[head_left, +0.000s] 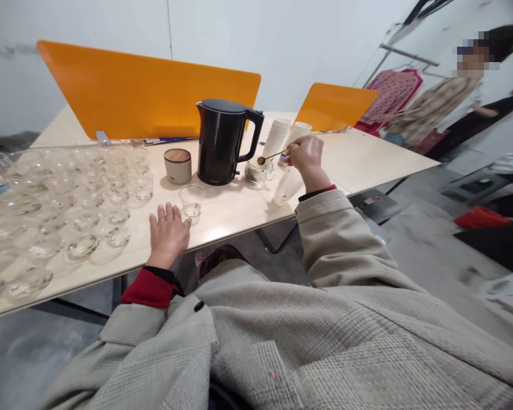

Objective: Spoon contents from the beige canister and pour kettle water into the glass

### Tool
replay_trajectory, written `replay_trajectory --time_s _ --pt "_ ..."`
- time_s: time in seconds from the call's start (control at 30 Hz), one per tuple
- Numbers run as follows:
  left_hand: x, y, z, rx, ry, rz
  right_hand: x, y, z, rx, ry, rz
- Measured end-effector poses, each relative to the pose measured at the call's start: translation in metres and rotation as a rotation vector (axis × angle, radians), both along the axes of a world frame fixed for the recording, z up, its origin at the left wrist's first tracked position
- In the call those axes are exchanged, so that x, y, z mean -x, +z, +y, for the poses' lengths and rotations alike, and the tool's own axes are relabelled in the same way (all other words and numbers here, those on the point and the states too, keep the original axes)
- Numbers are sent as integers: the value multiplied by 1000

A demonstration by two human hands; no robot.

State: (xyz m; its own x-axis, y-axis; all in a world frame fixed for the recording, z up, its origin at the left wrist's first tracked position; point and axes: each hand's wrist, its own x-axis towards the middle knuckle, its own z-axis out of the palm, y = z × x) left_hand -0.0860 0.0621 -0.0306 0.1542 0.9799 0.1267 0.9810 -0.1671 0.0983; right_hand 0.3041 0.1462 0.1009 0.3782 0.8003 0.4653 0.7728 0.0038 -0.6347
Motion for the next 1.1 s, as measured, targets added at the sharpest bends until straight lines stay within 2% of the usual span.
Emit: replay_trajectory --time_s 0.13,0.27,0.43,0.57,0.73,0.87,1.1 --pt "0 -1 1 -16 -4 8 1 17 -34 -74 -102 247" --pt "0 -2 1 -8 -1 -3 22 26 -70 -125 18 329" --pt "0 -4 1 11 9 -19 86 24 -95 -80 227 395" --pt "0 -5 -1 4 4 -7 139 8 -89 -28 406 340" --pt "-1 -4 -3 5 4 -2 181 -13 -70 95 472 59" --pt "-2 -4 -3 4 4 -4 193 -15 -62 206 517 -159" --pt "-2 -4 -4 9 1 3 196 -10 -57 224 502 -265"
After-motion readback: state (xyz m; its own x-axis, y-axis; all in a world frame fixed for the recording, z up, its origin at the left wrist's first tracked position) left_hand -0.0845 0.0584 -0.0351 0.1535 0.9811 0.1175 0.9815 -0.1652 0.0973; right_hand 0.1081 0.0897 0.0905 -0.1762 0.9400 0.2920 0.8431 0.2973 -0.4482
